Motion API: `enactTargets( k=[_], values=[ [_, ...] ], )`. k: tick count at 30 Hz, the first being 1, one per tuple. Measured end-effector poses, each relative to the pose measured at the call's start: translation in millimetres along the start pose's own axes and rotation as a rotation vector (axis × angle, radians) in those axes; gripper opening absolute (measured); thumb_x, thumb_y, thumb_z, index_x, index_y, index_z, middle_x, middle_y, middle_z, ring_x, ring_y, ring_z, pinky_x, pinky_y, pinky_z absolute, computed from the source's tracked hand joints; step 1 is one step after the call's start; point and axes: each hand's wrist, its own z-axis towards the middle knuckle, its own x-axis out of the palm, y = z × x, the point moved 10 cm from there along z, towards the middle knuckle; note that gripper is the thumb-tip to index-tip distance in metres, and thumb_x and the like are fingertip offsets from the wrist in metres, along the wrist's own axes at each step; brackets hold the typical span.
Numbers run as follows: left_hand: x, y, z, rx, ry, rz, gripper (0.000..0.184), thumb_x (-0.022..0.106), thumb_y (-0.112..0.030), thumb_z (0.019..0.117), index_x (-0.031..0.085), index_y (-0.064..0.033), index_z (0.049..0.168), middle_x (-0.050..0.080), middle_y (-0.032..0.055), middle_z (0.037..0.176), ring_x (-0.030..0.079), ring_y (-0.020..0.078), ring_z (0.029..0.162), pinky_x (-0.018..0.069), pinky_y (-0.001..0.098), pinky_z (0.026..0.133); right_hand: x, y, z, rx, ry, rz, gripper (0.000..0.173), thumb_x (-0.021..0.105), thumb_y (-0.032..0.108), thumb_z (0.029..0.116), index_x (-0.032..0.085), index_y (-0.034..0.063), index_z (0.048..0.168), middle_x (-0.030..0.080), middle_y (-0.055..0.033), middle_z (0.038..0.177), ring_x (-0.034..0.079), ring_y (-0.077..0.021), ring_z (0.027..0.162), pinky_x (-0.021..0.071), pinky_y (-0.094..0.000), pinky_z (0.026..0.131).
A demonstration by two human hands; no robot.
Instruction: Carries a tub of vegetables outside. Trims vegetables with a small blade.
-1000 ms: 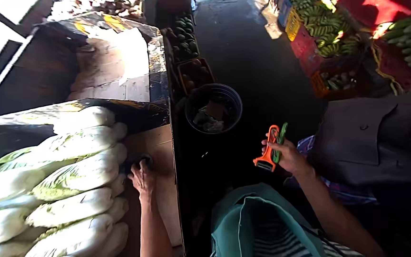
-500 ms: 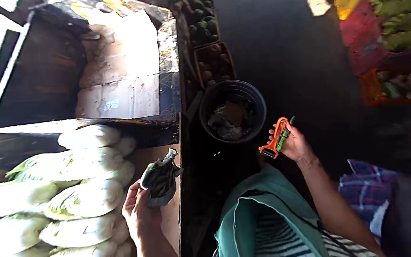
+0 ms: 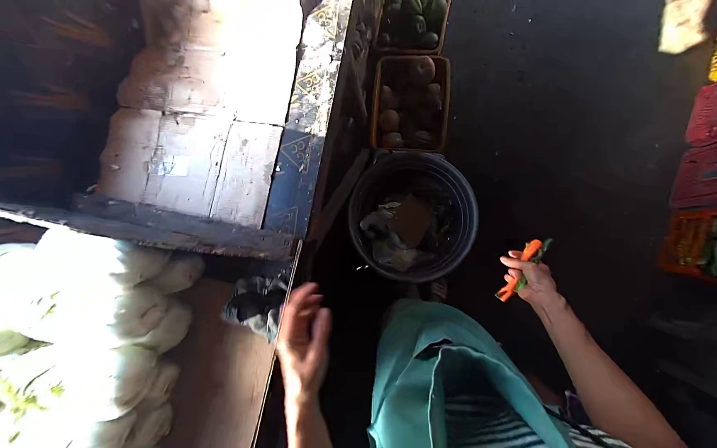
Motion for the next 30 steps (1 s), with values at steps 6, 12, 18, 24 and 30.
enactTargets(
  k=[6,12,18,24,30],
  values=[
    [206,217,38,-0.729,0.529,-0.206,0.036,0.054,-0.006,0.103,0.056,0.0063,0.137,0.059,0.0243,0.138,0.062,0.0334,0.12,0.0514,0.0482,0.101,27,-15,71,0.096,0.033,0.054,0.012,0.052,-0.003,0.0984,0.061,0.0001,0.107,0.067,-0.0036,0.079,0.046,-0.0028,0.044,0.0405,-0.0171,0.04],
    [220,378,89,-1.105,-0.085,-0.159,0.047,0.051,-0.02,0.108,0.046,0.0072,0.146,0.044,0.0327,0.149,0.043,0.047,0.137,0.0362,0.0664,0.108,45,-20,195,0.012,-0.228,-0.15,0.029,0.068,0.007,0.0954,0.056,-0.0032,0.12,0.064,-0.0118,0.094,0.06,-0.0147,0.069,0.0535,-0.0307,0.06],
    [245,412,116,-1.119,-0.432,-0.515,0.058,0.043,-0.041,0.1089,0.039,-0.008,0.156,0.03,0.0139,0.166,0.025,0.0337,0.154,0.0259,0.0615,0.119,105,-7,306,-0.196,-0.061,-0.54,0.043,0.072,0.011,0.0943,0.06,-0.0017,0.134,0.064,-0.0229,0.127,0.063,-0.0301,0.113,0.0499,-0.0494,0.099],
    [260,336,97,-1.029,-0.684,-0.493,0.042,0.044,-0.021,0.1047,0.047,0.0024,0.139,0.054,0.0217,0.132,0.056,0.0279,0.112,0.049,0.0487,0.093,96,18,334,0.03,-0.006,-0.576,0.039,0.079,0.012,0.0888,0.062,-0.0052,0.121,0.065,-0.0225,0.109,0.063,-0.0295,0.095,0.0526,-0.0495,0.084],
    [296,174,59,-1.056,-0.8,-0.564,0.014,0.049,-0.014,0.0986,0.054,-0.0039,0.107,0.06,0.008,0.086,0.063,0.0163,0.073,0.0566,0.0373,0.064,3,119,323,-0.019,-0.089,-0.743,0.028,0.079,0.017,0.0887,0.067,-0.0021,0.105,0.057,-0.0133,0.083,0.048,-0.0217,0.068,0.0429,-0.0439,0.064]
  ],
)
